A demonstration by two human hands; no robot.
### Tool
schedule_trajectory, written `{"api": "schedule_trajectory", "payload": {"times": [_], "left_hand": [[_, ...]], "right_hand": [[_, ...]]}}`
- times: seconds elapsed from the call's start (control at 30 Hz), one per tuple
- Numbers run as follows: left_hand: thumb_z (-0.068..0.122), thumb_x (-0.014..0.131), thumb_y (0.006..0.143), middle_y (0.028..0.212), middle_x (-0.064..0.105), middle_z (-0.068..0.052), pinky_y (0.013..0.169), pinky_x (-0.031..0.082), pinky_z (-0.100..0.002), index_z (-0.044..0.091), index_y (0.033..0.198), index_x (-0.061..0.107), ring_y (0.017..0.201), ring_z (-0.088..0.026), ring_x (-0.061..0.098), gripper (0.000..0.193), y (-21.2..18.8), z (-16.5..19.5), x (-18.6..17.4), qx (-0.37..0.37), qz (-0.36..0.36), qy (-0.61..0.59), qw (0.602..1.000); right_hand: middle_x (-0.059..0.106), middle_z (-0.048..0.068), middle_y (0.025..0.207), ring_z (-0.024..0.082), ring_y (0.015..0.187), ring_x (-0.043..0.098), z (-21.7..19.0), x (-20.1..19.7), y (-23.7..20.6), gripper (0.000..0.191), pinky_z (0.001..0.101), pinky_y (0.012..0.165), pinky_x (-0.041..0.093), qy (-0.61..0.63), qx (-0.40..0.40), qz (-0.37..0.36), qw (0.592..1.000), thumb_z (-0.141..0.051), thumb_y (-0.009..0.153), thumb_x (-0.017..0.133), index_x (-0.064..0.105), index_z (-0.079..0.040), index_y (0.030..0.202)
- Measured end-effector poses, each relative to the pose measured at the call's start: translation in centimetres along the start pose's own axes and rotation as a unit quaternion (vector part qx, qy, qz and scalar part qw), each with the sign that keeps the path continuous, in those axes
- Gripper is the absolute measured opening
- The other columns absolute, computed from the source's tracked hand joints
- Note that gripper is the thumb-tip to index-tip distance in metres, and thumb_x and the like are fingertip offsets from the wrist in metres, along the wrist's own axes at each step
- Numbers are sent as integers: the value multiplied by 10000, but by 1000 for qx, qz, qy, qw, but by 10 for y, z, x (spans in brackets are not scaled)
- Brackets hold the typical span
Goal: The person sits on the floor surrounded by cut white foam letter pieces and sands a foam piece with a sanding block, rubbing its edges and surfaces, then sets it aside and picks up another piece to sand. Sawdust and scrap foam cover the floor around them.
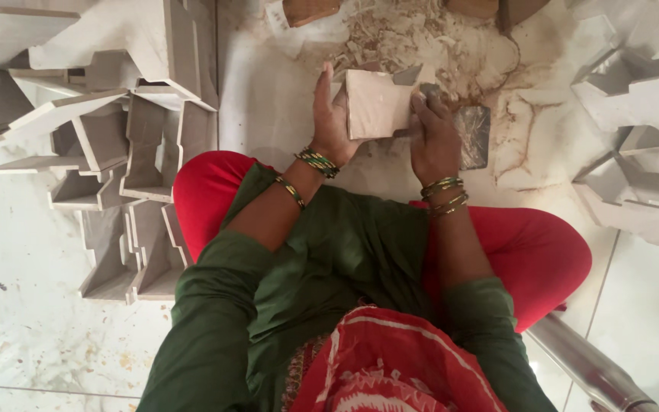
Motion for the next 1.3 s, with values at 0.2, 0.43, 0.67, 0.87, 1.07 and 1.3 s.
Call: {"api": "schedule_trajectory", "payload": {"times": [0.2,0.43,0.67,0.87,1.07,1.3], "left_hand": [[754,475,968,1406,614,-171,1149,456,-472,-10,1477,512,1281,-325,591,919,1,-3,-5,-18,-21,13,1000],[762,455,862,1392,617,-138,1071,468,-560,68,1438,518,1263,-323,605,904,-6,-14,9,-115,-19,3,993],[672,481,989,1421,614,-153,1150,448,-545,34,1478,519,1286,-328,615,805,-3,-12,-1,-16,1,30,999],[656,460,998,1396,636,-170,1127,479,-506,5,1448,541,1263,-327,638,795,-3,-7,-5,-3,-2,7,1000],[645,468,975,1343,649,-154,1082,489,-510,24,1396,568,1211,-317,648,757,-3,-7,-2,5,29,36,999],[666,509,978,1334,662,-173,1115,481,-510,-13,1402,577,1224,-324,651,804,-5,-1,1,40,17,33,998]], "right_hand": [[505,207,1564,478,1462,439,-67,25,-48,479,481,1165,441,24,-181,-32,983,-7,952,627,637,-108,1420],[544,204,1512,430,1437,489,-5,-3,-6,501,486,1214,416,-45,-53,-8,998,-10,946,593,643,-116,1434],[519,245,1516,445,1420,478,-43,17,-44,546,495,1134,437,7,-159,-27,987,20,863,588,626,-77,1399],[578,196,1489,437,1397,508,-43,-9,-21,538,504,1168,434,-32,-79,-31,996,-7,860,564,653,-92,1384],[570,214,1494,419,1325,568,-46,-9,-20,436,489,1076,494,-17,-65,-51,996,-85,933,580,634,-92,1365],[557,258,1490,386,1330,565,-68,1,-34,559,481,982,545,-42,-136,-45,989,-31,866,557,628,-115,1414]]}}
Point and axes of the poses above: each hand's wrist, its own y-axis towards the middle knuckle, its own x-axis out of the palm, z = x × y, the point moved 7 cm from there along y, towards the middle knuckle
